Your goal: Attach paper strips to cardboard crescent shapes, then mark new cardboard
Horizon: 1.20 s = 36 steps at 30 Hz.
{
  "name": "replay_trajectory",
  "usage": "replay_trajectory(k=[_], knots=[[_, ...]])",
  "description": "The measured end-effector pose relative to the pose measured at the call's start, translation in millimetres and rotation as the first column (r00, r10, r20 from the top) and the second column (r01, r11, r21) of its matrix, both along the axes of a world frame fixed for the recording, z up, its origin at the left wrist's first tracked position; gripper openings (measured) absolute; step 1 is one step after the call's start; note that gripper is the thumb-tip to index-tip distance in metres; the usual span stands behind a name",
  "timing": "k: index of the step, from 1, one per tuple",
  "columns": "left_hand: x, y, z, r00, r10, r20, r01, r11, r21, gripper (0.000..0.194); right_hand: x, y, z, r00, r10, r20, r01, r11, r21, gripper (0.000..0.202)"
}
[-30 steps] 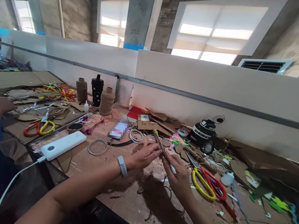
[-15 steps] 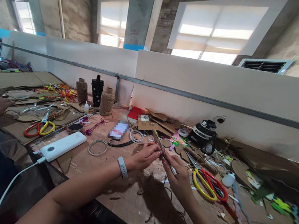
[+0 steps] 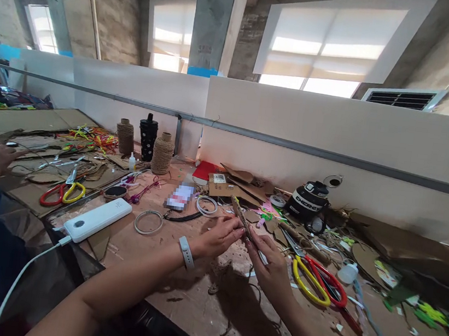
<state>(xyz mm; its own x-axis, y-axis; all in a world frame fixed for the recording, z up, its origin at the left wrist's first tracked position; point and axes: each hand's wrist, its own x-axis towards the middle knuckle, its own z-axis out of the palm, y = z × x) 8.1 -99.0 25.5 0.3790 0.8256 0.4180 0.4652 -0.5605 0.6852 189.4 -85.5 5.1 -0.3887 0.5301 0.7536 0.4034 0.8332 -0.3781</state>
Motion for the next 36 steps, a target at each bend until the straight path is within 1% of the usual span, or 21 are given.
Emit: replay_trajectory(k=[4,8,12,16,22,25,28,36], knots=[[-0.4,-0.6,-0.4,1.000,-0.013,0.018,0.013,1.000,0.015,0.022,0.1,0.5,-0.6,1.000,0.004,-0.003,-0.004,1.000,-0.004,0.033],[-0.1,-0.5,-0.5,1.000,-0.005,0.018,0.005,1.000,-0.004,0.022,-0.1,0.5,-0.6,1.000,-0.002,-0.005,0.002,1.000,-0.009,0.033],[0.0,1.1,-3.1,1.000,-0.007,0.023,0.007,1.000,0.002,0.023,-0.4,-0.2,0.5,1.000,0.005,-0.012,-0.005,1.000,-0.017,0.033],[0.2,2.8,-4.9,1.000,-0.003,0.012,0.003,1.000,0.012,0.021,-0.4,-0.9,1.8,1.000,0.006,-0.012,-0.006,0.999,-0.032,0.034],[0.7,1.7,-2.1,1.000,-0.018,0.004,0.018,0.999,0.044,0.019,-0.3,-1.3,1.9,1.000,0.008,-0.004,-0.008,0.999,-0.033,0.032],[0.6,1.1,-2.3,1.000,-0.005,-0.016,0.006,0.999,0.037,0.020,-0.2,-1.3,1.6,1.000,0.009,-0.008,-0.009,1.000,-0.026,0.032],[0.3,2.6,-4.0,1.000,0.004,0.007,-0.004,0.999,0.045,0.020,0.4,-1.3,1.5,1.000,-0.002,-0.003,0.002,0.999,-0.034,0.033],[-2.0,8.2,-6.3,0.998,-0.043,0.042,0.043,0.999,-0.004,0.021,0.7,-0.2,0.8,0.999,0.049,0.003,-0.049,0.999,-0.016,0.033]])
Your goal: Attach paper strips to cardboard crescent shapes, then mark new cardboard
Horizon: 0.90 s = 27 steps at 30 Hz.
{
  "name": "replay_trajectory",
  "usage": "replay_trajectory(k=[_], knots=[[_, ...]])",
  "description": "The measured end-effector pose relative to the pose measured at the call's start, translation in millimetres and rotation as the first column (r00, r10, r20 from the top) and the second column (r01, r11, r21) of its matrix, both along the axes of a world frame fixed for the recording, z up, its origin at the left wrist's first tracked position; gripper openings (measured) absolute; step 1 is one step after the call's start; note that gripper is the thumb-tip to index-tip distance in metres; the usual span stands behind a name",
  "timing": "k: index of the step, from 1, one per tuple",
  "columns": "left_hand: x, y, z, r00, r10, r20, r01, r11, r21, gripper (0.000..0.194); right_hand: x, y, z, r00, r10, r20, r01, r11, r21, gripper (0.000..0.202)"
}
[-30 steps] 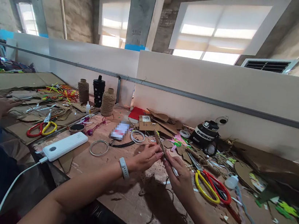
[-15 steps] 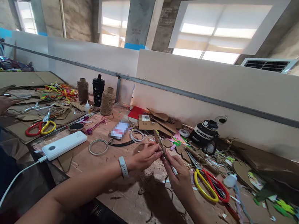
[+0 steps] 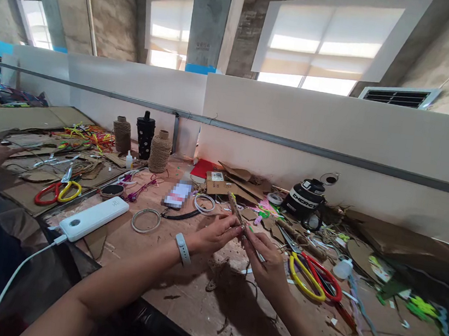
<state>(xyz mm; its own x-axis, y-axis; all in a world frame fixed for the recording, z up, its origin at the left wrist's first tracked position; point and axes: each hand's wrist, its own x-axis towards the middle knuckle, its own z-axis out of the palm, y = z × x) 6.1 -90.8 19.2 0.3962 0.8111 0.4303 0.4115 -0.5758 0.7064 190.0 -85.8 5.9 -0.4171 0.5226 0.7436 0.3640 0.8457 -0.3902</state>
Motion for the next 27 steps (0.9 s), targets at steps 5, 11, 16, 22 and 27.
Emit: replay_trajectory(k=[5,11,16,22,27], knots=[[0,-1,0.4,1.000,0.009,0.008,-0.009,1.000,0.013,0.023,-2,-1,0.7,1.000,0.023,-0.017,-0.023,1.000,-0.002,0.033],[0,1,-0.5,0.994,-0.001,0.105,0.006,0.999,-0.041,0.035,-6,-5,-1.1,0.999,0.002,-0.037,-0.005,0.997,-0.077,0.034],[2,1,-3.5,0.974,0.008,0.226,-0.001,1.000,-0.032,0.044,-10,-7,-2.7,0.998,0.044,-0.044,-0.048,0.996,-0.075,0.033],[2,-5,-0.9,0.964,0.044,0.261,-0.035,0.999,-0.041,0.042,-10,-8,-5.0,0.995,0.086,-0.051,-0.091,0.991,-0.094,0.033],[4,-1,-5.2,0.929,0.008,0.371,0.015,0.998,-0.061,0.045,-10,-5,-14.3,0.991,0.076,-0.111,-0.094,0.982,-0.166,0.035]])
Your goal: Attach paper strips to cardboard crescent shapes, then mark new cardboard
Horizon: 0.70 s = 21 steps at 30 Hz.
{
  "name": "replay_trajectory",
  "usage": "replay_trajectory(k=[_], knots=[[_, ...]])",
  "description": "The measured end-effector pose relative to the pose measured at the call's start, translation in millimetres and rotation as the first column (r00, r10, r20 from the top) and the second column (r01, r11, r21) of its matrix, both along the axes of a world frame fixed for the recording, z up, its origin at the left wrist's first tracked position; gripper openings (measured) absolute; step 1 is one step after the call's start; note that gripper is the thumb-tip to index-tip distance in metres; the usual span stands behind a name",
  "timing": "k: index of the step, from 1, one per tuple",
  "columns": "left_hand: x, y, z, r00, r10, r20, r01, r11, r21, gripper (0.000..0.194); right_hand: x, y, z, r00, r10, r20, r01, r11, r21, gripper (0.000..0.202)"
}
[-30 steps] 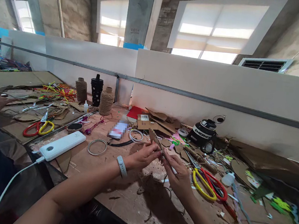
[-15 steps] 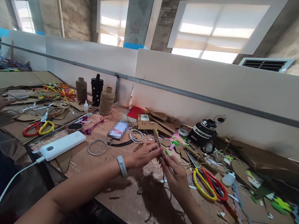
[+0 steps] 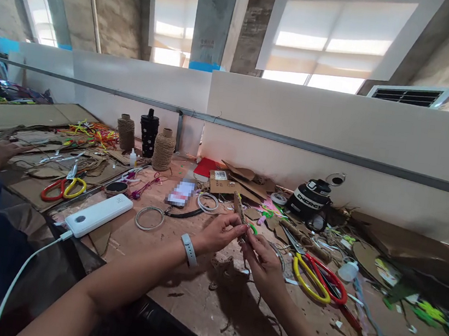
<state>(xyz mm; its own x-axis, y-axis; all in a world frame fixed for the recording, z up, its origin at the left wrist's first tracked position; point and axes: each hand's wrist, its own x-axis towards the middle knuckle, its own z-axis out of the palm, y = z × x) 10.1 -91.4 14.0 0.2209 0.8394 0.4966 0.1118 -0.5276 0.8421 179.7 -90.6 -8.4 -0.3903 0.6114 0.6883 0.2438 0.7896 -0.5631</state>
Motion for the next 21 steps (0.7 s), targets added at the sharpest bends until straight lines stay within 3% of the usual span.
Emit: replay_trajectory(k=[5,9,14,21], knots=[[0,5,0.6,0.990,-0.093,0.105,0.098,0.994,-0.045,0.050,0,2,-5.2,0.996,-0.060,-0.063,0.043,0.970,-0.240,0.049],[-4,0,6.9,0.998,-0.057,-0.032,0.056,0.998,-0.032,0.043,0,-1,-0.6,0.990,-0.089,-0.112,0.042,0.929,-0.367,0.057],[-7,-6,13.4,0.947,0.083,-0.311,-0.059,0.995,0.084,0.026,0,-2,6.0,0.986,-0.099,-0.134,0.047,0.937,-0.347,0.055],[-10,-12,23.6,0.889,0.122,-0.441,-0.062,0.987,0.148,0.019,3,0,9.6,0.994,-0.062,-0.086,0.042,0.975,-0.217,0.047]])
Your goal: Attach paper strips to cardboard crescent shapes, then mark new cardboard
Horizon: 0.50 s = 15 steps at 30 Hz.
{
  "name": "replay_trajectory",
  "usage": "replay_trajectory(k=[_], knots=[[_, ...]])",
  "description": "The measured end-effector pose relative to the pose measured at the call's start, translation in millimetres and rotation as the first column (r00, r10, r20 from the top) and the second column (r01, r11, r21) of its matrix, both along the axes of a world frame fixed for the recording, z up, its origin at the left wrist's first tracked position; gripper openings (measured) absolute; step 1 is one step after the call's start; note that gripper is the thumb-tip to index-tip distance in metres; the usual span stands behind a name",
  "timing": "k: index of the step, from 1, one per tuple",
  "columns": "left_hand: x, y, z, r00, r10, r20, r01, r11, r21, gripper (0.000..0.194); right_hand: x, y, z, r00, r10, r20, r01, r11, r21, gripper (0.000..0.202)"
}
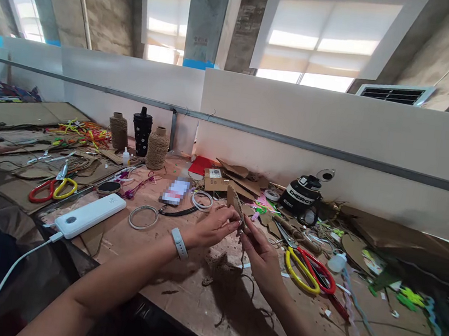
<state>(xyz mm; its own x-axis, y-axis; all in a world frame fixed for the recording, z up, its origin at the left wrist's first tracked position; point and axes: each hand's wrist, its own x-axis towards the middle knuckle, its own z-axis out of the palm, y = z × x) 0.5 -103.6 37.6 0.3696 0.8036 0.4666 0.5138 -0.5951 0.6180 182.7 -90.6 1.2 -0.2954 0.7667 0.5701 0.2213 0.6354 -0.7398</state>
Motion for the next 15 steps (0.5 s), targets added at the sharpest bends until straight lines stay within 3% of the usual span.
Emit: replay_trajectory(k=[15], knots=[[-1.4,7.0,-3.1,0.998,-0.050,-0.035,0.050,0.999,-0.019,0.019,2.4,6.3,-3.3,0.997,0.054,0.049,-0.060,0.990,0.131,0.042]])
